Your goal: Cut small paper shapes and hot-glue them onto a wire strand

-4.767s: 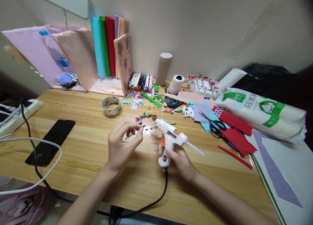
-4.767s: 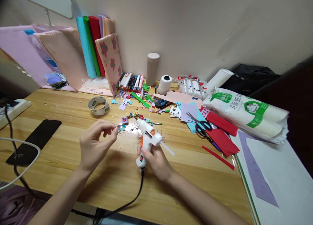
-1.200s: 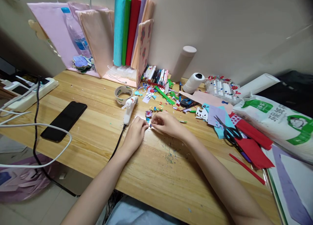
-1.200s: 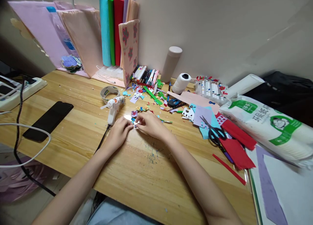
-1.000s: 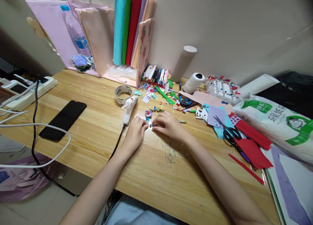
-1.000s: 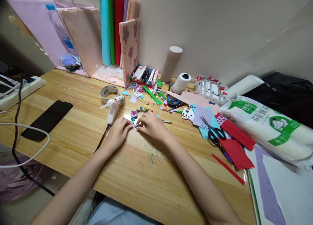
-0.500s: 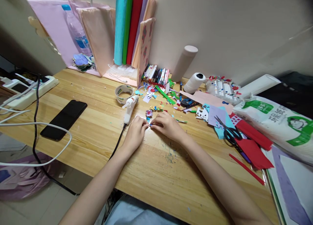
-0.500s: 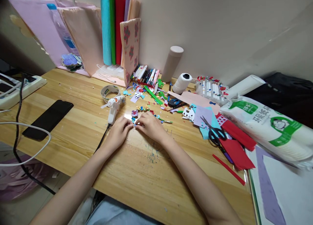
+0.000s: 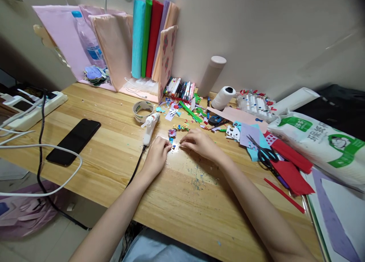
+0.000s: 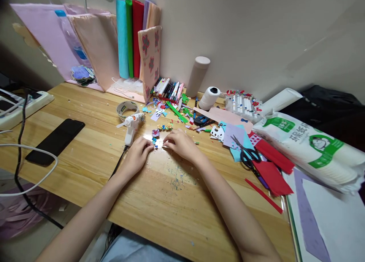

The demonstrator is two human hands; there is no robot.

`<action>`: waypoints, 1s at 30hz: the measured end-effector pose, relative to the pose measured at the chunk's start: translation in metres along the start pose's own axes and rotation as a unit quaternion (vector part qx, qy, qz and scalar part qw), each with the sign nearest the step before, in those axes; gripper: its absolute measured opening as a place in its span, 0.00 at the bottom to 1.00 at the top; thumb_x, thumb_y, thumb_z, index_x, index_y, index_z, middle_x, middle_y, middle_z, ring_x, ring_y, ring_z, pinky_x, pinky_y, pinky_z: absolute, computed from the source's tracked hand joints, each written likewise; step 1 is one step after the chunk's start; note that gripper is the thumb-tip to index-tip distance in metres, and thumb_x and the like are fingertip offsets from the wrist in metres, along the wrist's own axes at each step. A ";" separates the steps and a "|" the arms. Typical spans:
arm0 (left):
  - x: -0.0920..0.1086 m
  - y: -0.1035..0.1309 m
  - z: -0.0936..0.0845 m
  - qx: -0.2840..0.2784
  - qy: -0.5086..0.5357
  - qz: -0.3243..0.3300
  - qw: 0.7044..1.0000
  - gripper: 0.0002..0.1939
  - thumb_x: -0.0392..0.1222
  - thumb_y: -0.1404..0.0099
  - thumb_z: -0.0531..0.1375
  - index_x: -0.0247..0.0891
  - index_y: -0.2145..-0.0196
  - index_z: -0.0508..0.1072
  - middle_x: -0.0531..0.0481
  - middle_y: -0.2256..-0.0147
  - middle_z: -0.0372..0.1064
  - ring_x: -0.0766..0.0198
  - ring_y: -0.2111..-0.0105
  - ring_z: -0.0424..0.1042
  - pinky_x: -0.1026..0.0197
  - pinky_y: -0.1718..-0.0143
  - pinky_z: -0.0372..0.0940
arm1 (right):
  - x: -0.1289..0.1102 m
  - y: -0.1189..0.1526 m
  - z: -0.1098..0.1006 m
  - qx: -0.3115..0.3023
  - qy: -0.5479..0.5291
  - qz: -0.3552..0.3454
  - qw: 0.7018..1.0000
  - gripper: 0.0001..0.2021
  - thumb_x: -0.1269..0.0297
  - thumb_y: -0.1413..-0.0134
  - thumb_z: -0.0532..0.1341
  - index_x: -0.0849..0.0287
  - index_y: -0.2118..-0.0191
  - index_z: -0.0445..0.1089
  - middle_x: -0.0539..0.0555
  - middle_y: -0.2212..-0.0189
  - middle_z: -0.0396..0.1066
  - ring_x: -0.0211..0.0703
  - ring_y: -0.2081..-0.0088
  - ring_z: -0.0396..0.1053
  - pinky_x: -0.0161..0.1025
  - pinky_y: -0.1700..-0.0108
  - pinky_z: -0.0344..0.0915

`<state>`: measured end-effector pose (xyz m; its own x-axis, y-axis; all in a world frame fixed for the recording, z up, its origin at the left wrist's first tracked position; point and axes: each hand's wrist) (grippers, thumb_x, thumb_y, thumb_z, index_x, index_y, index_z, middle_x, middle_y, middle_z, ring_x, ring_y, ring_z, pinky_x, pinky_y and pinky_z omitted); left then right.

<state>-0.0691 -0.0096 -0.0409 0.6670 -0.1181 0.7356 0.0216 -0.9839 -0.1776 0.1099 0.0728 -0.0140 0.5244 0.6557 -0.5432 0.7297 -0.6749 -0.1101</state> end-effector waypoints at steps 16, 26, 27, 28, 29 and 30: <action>0.003 0.000 -0.001 -0.003 -0.011 -0.005 1.000 0.06 0.34 0.36 0.53 0.37 0.70 0.66 0.48 0.67 0.64 0.60 0.62 0.64 0.59 0.60 0.59 | 0.005 -0.002 0.007 -0.037 -0.098 0.028 0.994 0.05 0.65 0.45 0.61 0.58 0.67 0.75 0.53 0.68 0.73 0.42 0.63 0.68 0.38 0.60 0.61; 0.004 0.000 -0.002 -0.005 -0.016 -0.005 1.000 0.06 0.34 0.36 0.53 0.37 0.70 0.66 0.49 0.67 0.64 0.60 0.62 0.64 0.60 0.60 0.59 | 0.006 -0.004 0.009 -0.042 -0.133 0.035 0.990 0.07 0.64 0.46 0.61 0.60 0.68 0.74 0.53 0.70 0.74 0.41 0.66 0.69 0.36 0.63 0.61; 0.004 0.000 -0.003 -0.007 -0.016 -0.006 1.000 0.06 0.34 0.36 0.52 0.38 0.70 0.66 0.49 0.67 0.64 0.61 0.62 0.64 0.60 0.60 0.59 | 0.007 -0.004 0.009 -0.044 -0.139 0.036 0.989 0.06 0.64 0.46 0.61 0.60 0.68 0.74 0.52 0.70 0.74 0.41 0.66 0.69 0.36 0.63 0.61; 0.004 0.000 -0.003 -0.007 -0.016 -0.006 1.000 0.06 0.34 0.36 0.52 0.38 0.70 0.66 0.49 0.67 0.64 0.61 0.62 0.64 0.60 0.60 0.59 | 0.007 -0.004 0.009 -0.047 -0.144 0.036 0.988 0.06 0.64 0.47 0.62 0.60 0.68 0.74 0.52 0.70 0.74 0.41 0.66 0.69 0.36 0.63 0.61; 0.003 0.000 -0.003 -0.007 -0.015 -0.006 1.000 0.06 0.34 0.36 0.52 0.38 0.70 0.66 0.49 0.67 0.64 0.61 0.62 0.64 0.60 0.60 0.59 | 0.008 -0.004 0.010 -0.049 -0.147 0.036 0.987 0.06 0.64 0.47 0.62 0.60 0.68 0.74 0.52 0.70 0.73 0.40 0.66 0.68 0.35 0.64 0.61; 0.003 0.000 -0.003 -0.006 -0.014 -0.005 1.000 0.06 0.34 0.36 0.52 0.38 0.70 0.66 0.49 0.67 0.64 0.61 0.62 0.64 0.60 0.60 0.59 | 0.008 -0.003 0.010 -0.050 -0.147 0.033 0.987 0.05 0.65 0.47 0.62 0.60 0.68 0.74 0.52 0.71 0.73 0.40 0.66 0.68 0.35 0.64 0.60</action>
Point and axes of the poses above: each hand's wrist, its own y-axis away from the middle knuckle, its own z-axis out of the palm, x = y × z
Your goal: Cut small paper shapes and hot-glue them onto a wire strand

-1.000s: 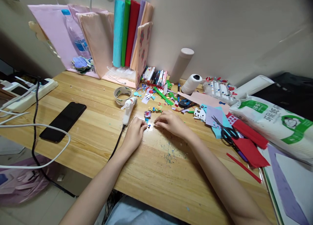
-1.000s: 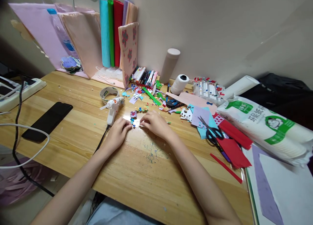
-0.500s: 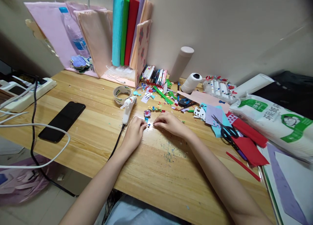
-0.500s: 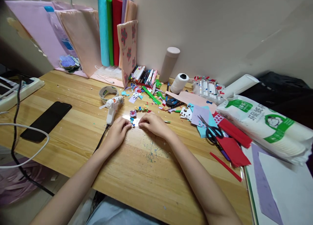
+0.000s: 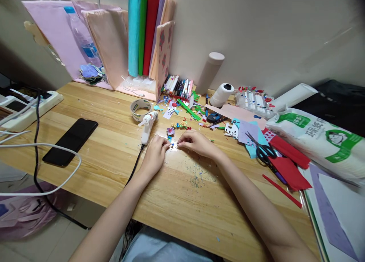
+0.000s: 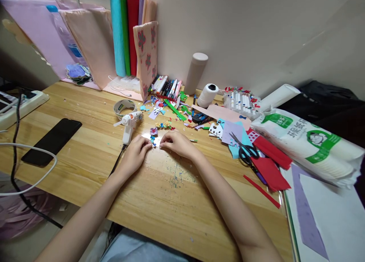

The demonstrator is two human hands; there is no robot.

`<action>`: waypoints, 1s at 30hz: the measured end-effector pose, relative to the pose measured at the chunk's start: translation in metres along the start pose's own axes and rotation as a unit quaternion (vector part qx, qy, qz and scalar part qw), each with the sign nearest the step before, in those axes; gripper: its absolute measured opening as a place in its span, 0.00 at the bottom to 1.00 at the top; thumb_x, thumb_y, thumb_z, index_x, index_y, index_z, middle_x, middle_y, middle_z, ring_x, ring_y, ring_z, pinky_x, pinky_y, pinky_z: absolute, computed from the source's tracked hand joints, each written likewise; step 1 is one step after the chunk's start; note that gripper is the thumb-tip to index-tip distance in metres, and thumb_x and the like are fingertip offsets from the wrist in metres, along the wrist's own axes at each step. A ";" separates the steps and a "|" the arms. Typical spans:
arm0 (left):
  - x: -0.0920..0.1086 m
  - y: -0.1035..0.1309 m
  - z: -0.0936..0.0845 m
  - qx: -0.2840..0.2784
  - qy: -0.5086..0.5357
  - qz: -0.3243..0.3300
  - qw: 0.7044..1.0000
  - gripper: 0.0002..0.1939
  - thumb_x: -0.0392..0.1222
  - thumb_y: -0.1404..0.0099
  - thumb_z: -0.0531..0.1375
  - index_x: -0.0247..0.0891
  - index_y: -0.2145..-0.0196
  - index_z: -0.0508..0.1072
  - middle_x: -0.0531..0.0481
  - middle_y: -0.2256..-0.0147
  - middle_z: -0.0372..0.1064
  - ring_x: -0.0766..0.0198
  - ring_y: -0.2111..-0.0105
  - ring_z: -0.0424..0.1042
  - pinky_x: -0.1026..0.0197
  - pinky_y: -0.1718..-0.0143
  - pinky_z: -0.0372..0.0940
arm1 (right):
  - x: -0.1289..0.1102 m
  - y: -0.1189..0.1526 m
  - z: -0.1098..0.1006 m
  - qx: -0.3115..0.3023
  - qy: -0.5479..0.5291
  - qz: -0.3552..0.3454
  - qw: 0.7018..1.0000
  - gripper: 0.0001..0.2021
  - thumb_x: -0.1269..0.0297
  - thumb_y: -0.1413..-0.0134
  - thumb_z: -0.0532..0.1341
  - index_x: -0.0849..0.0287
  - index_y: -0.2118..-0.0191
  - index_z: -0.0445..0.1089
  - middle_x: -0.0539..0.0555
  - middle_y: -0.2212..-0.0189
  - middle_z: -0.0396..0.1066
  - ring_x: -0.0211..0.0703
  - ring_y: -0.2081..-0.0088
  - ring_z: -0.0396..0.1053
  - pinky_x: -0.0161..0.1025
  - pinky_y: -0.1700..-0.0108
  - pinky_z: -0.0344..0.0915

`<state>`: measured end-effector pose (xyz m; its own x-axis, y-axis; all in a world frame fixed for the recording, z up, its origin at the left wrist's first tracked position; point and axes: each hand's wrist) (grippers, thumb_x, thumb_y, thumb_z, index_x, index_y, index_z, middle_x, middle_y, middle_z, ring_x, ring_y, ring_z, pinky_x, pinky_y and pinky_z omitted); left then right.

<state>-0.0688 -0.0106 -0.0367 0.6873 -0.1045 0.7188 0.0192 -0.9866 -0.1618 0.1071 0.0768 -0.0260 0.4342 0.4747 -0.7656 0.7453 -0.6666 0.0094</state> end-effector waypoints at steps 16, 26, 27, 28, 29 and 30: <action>0.001 -0.002 -0.001 -0.001 0.007 -0.016 1.000 0.05 0.35 0.36 0.53 0.37 0.70 0.66 0.48 0.67 0.65 0.61 0.62 0.64 0.60 0.60 0.58 | -0.001 0.001 0.003 0.064 0.213 -0.148 0.964 0.04 0.66 0.46 0.62 0.60 0.68 0.71 0.55 0.70 0.66 0.46 0.62 0.60 0.39 0.63 0.59; 0.001 -0.001 -0.002 -0.002 0.014 -0.015 1.000 0.06 0.35 0.36 0.53 0.38 0.70 0.66 0.48 0.67 0.65 0.60 0.62 0.65 0.59 0.60 0.59 | 0.000 0.006 -0.018 0.036 0.125 -0.089 0.988 0.04 0.66 0.44 0.60 0.56 0.65 0.73 0.53 0.68 0.69 0.44 0.61 0.64 0.41 0.58 0.60; 0.002 -0.001 -0.002 -0.002 0.014 -0.016 1.000 0.06 0.35 0.36 0.53 0.38 0.70 0.66 0.48 0.67 0.65 0.60 0.62 0.65 0.59 0.60 0.59 | 0.000 0.006 -0.018 0.036 0.114 -0.084 0.989 0.04 0.67 0.43 0.60 0.56 0.65 0.73 0.53 0.68 0.70 0.44 0.62 0.65 0.41 0.58 0.60; 0.002 -0.001 -0.002 -0.002 0.014 -0.017 1.000 0.06 0.35 0.36 0.53 0.38 0.70 0.66 0.48 0.67 0.65 0.60 0.62 0.65 0.59 0.60 0.59 | 0.001 0.006 -0.018 0.036 0.102 -0.081 0.991 0.05 0.67 0.43 0.60 0.56 0.65 0.73 0.53 0.67 0.70 0.43 0.62 0.65 0.41 0.58 0.61; 0.002 -0.001 -0.002 -0.001 0.013 -0.019 1.000 0.06 0.35 0.36 0.53 0.38 0.70 0.66 0.48 0.67 0.65 0.60 0.62 0.65 0.59 0.60 0.59 | 0.001 0.005 -0.017 0.038 0.089 -0.077 0.992 0.05 0.68 0.43 0.60 0.56 0.65 0.73 0.53 0.67 0.70 0.43 0.61 0.65 0.40 0.58 0.61; 0.002 -0.001 -0.002 0.000 0.011 -0.019 1.000 0.06 0.35 0.36 0.53 0.38 0.70 0.66 0.48 0.67 0.65 0.60 0.62 0.65 0.59 0.60 0.59 | 0.002 0.005 -0.016 0.038 0.077 -0.072 0.994 0.05 0.69 0.43 0.60 0.56 0.66 0.73 0.52 0.67 0.71 0.42 0.61 0.66 0.40 0.58 0.61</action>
Point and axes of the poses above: each hand's wrist, its own y-axis away from the middle knuckle, its own z-axis out of the palm, x = y × z
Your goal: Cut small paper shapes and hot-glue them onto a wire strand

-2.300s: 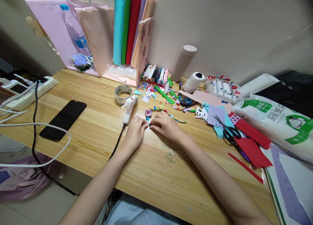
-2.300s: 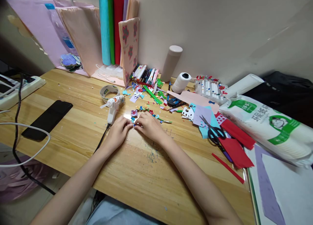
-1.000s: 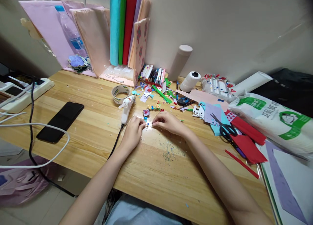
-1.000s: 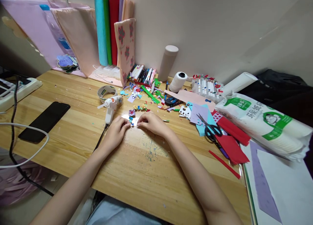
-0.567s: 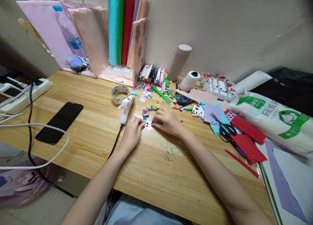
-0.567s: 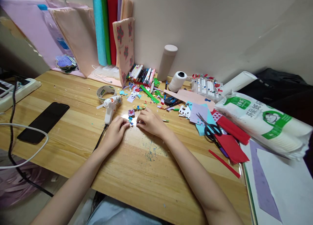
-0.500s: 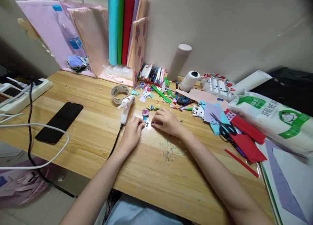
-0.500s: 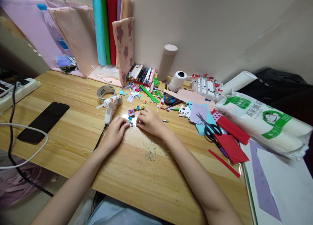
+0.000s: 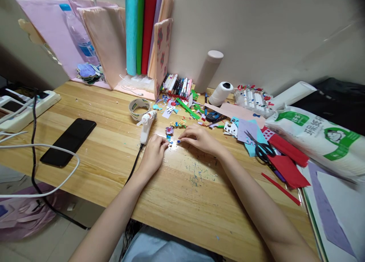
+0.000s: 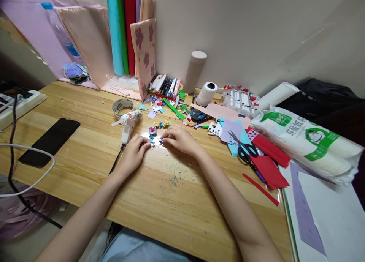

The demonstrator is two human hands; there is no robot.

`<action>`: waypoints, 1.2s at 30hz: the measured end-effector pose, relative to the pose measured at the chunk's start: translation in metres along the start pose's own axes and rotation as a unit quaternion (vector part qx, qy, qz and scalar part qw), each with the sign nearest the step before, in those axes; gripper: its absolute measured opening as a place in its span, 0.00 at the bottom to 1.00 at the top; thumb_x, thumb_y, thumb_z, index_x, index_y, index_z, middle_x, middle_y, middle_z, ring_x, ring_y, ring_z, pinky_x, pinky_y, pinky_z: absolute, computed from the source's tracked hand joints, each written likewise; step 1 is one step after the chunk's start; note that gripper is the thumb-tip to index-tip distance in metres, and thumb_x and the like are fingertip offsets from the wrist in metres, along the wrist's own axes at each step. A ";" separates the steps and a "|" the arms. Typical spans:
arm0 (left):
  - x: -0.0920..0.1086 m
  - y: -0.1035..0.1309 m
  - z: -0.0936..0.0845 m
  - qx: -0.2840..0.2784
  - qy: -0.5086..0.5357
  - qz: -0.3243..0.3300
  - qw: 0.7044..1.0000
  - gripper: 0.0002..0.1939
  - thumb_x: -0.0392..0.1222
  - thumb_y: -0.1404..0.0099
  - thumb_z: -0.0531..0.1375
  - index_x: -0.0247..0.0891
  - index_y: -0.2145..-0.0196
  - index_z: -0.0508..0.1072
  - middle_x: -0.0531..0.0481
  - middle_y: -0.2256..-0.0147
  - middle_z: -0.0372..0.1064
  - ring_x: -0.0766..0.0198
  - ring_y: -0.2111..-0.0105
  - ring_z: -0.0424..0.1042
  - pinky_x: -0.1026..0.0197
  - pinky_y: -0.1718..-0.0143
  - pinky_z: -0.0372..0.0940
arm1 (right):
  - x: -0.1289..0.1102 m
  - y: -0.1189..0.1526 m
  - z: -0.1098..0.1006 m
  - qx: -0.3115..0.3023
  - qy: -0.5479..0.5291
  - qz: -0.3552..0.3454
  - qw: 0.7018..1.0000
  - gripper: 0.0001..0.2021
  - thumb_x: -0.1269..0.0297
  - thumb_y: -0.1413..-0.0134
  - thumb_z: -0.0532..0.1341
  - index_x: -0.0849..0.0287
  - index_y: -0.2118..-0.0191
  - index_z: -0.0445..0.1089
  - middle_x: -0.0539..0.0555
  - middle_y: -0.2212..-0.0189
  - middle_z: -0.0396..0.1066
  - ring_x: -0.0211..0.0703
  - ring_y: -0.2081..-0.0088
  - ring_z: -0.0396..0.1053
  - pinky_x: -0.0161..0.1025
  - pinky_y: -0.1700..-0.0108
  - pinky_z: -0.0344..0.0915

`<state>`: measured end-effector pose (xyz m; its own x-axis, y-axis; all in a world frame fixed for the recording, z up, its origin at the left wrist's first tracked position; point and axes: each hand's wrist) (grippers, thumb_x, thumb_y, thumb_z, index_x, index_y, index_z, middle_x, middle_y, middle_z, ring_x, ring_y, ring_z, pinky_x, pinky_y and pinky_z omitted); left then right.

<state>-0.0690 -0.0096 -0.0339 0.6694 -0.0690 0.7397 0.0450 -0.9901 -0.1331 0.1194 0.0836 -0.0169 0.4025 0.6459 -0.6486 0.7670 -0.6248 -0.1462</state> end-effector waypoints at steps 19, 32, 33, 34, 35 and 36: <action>-0.001 0.000 0.000 -0.003 -0.003 0.001 1.000 0.06 0.35 0.36 0.53 0.38 0.71 0.66 0.48 0.67 0.65 0.60 0.62 0.64 0.58 0.60 0.59 | -0.001 -0.002 -0.005 0.117 -0.066 0.118 0.984 0.06 0.65 0.41 0.54 0.58 0.69 0.62 0.51 0.71 0.67 0.39 0.70 0.64 0.36 0.67 0.58; -0.003 0.000 0.001 -0.004 -0.008 0.002 1.000 0.05 0.35 0.36 0.53 0.38 0.71 0.66 0.48 0.67 0.65 0.60 0.62 0.64 0.59 0.60 0.59 | -0.002 0.002 -0.021 0.161 -0.052 0.123 0.978 0.06 0.63 0.52 0.65 0.59 0.74 0.70 0.51 0.74 0.71 0.39 0.73 0.64 0.36 0.71 0.57; -0.003 0.000 0.001 -0.004 -0.009 0.003 1.000 0.05 0.35 0.36 0.53 0.38 0.70 0.66 0.48 0.67 0.65 0.60 0.62 0.64 0.59 0.60 0.59 | -0.002 0.002 -0.020 0.142 -0.044 0.111 0.983 0.05 0.65 0.53 0.65 0.58 0.74 0.71 0.51 0.74 0.72 0.39 0.72 0.65 0.37 0.70 0.58; -0.003 0.000 0.001 -0.004 -0.008 0.003 1.000 0.05 0.35 0.36 0.53 0.38 0.70 0.66 0.48 0.67 0.65 0.60 0.62 0.64 0.59 0.60 0.59 | -0.003 0.002 -0.018 0.117 -0.038 0.098 0.988 0.04 0.66 0.52 0.65 0.58 0.74 0.71 0.51 0.73 0.73 0.40 0.70 0.66 0.37 0.67 0.59; -0.003 0.000 0.002 -0.004 -0.008 0.004 1.000 0.05 0.35 0.36 0.53 0.38 0.70 0.66 0.49 0.67 0.65 0.60 0.62 0.64 0.59 0.60 0.59 | -0.002 0.002 -0.016 0.088 -0.033 0.085 0.992 0.04 0.66 0.52 0.65 0.57 0.74 0.72 0.51 0.72 0.73 0.41 0.69 0.67 0.38 0.65 0.60; -0.003 0.000 0.002 -0.004 -0.007 0.004 1.000 0.05 0.35 0.36 0.53 0.38 0.70 0.66 0.49 0.67 0.65 0.60 0.62 0.64 0.60 0.60 0.58 | -0.002 0.002 -0.013 0.061 -0.028 0.075 0.995 0.03 0.67 0.50 0.64 0.56 0.73 0.73 0.51 0.71 0.73 0.42 0.67 0.68 0.39 0.63 0.61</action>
Point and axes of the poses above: each hand's wrist, its own y-axis away from the middle knuckle, its own z-axis out of the palm, x = y × z
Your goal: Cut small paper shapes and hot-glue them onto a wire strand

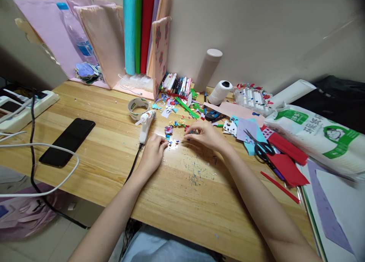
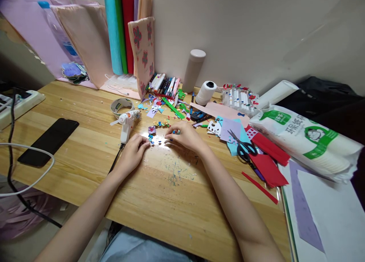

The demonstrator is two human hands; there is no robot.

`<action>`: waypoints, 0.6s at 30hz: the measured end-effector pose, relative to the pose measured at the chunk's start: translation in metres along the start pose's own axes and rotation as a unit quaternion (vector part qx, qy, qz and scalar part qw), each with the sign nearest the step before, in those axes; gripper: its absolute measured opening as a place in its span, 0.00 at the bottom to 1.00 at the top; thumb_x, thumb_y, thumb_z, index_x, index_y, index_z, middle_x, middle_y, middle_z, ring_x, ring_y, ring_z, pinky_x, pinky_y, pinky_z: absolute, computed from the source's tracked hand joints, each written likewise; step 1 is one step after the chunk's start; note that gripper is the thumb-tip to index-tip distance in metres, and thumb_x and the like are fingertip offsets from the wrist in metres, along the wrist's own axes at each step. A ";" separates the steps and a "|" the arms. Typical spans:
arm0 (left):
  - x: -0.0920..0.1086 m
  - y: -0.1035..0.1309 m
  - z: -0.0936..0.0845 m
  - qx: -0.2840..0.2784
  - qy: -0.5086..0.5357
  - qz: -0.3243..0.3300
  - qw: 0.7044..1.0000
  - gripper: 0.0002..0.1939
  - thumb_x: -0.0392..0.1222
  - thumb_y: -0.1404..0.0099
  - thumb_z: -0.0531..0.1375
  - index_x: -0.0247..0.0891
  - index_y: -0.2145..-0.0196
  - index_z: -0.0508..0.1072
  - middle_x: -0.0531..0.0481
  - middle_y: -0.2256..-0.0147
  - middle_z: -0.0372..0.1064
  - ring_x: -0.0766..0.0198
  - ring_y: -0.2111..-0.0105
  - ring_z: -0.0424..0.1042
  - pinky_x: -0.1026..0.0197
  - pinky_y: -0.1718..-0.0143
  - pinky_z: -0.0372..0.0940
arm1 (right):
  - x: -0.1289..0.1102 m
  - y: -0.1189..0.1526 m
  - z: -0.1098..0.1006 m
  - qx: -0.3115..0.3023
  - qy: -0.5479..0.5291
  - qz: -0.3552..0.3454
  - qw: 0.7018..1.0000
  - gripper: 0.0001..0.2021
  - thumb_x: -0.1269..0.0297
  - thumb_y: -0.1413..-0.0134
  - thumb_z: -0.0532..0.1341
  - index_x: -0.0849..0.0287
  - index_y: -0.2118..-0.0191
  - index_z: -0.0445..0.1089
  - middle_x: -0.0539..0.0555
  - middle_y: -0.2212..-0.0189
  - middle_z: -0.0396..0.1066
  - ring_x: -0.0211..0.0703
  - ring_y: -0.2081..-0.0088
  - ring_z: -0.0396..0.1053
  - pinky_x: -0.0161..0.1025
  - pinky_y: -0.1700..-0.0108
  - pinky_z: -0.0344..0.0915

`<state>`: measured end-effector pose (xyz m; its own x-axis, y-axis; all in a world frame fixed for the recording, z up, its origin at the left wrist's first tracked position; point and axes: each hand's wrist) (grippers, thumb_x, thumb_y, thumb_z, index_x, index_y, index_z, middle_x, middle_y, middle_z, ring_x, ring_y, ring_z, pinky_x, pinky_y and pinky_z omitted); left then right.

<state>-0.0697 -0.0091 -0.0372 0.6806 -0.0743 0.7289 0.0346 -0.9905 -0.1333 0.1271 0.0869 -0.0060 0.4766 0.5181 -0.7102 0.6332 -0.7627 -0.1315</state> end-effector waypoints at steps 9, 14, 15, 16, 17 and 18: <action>0.002 0.000 -0.002 0.000 0.007 -0.001 1.000 0.05 0.35 0.36 0.53 0.37 0.70 0.67 0.49 0.67 0.65 0.61 0.62 0.64 0.61 0.60 0.58 | 0.006 0.000 0.014 -0.082 0.048 0.006 0.995 0.04 0.64 0.50 0.64 0.58 0.69 0.75 0.52 0.72 0.71 0.42 0.66 0.66 0.35 0.65 0.59; 0.002 0.000 -0.002 0.002 0.007 -0.005 1.000 0.05 0.35 0.36 0.53 0.37 0.70 0.66 0.49 0.67 0.65 0.61 0.62 0.64 0.61 0.60 0.59 | 0.006 0.001 0.013 -0.083 0.078 -0.016 0.993 0.02 0.67 0.50 0.65 0.58 0.70 0.75 0.52 0.72 0.70 0.41 0.65 0.66 0.35 0.64 0.59; 0.002 0.000 -0.002 0.002 0.006 -0.005 1.000 0.05 0.35 0.36 0.53 0.37 0.70 0.66 0.49 0.67 0.65 0.61 0.62 0.64 0.61 0.60 0.58 | 0.006 0.001 0.013 -0.084 0.083 -0.023 0.993 0.02 0.67 0.50 0.65 0.58 0.70 0.75 0.52 0.71 0.71 0.42 0.65 0.66 0.36 0.63 0.59; 0.002 0.000 -0.002 0.002 0.005 -0.005 1.000 0.05 0.35 0.36 0.53 0.37 0.70 0.66 0.49 0.67 0.65 0.61 0.62 0.64 0.61 0.60 0.58 | 0.006 0.001 0.012 -0.085 0.087 -0.029 0.992 0.02 0.67 0.50 0.65 0.58 0.69 0.75 0.52 0.70 0.71 0.43 0.64 0.66 0.37 0.62 0.60; 0.002 0.000 -0.002 0.002 0.004 -0.004 1.000 0.05 0.35 0.36 0.53 0.37 0.70 0.66 0.49 0.67 0.64 0.61 0.62 0.64 0.61 0.60 0.58 | 0.006 0.001 0.011 -0.086 0.088 -0.034 0.992 0.03 0.66 0.50 0.65 0.58 0.68 0.75 0.53 0.70 0.72 0.43 0.63 0.66 0.38 0.61 0.60; 0.002 0.000 -0.002 0.002 0.004 -0.002 1.000 0.05 0.35 0.36 0.53 0.37 0.70 0.67 0.49 0.67 0.64 0.61 0.62 0.64 0.61 0.60 0.58 | 0.006 0.000 0.009 -0.085 0.087 -0.039 0.992 0.04 0.66 0.50 0.64 0.57 0.67 0.75 0.53 0.68 0.72 0.44 0.63 0.67 0.39 0.60 0.60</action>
<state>-0.0701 -0.0098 -0.0347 0.6745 -0.0707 0.7349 0.0411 -0.9903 -0.1330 0.1249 0.0865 -0.0162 0.5108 0.6426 -0.5711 0.7590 -0.6490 -0.0514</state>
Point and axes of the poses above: each hand's wrist, its own y-axis away from the middle knuckle, its own z-axis out of the palm, x = y × z
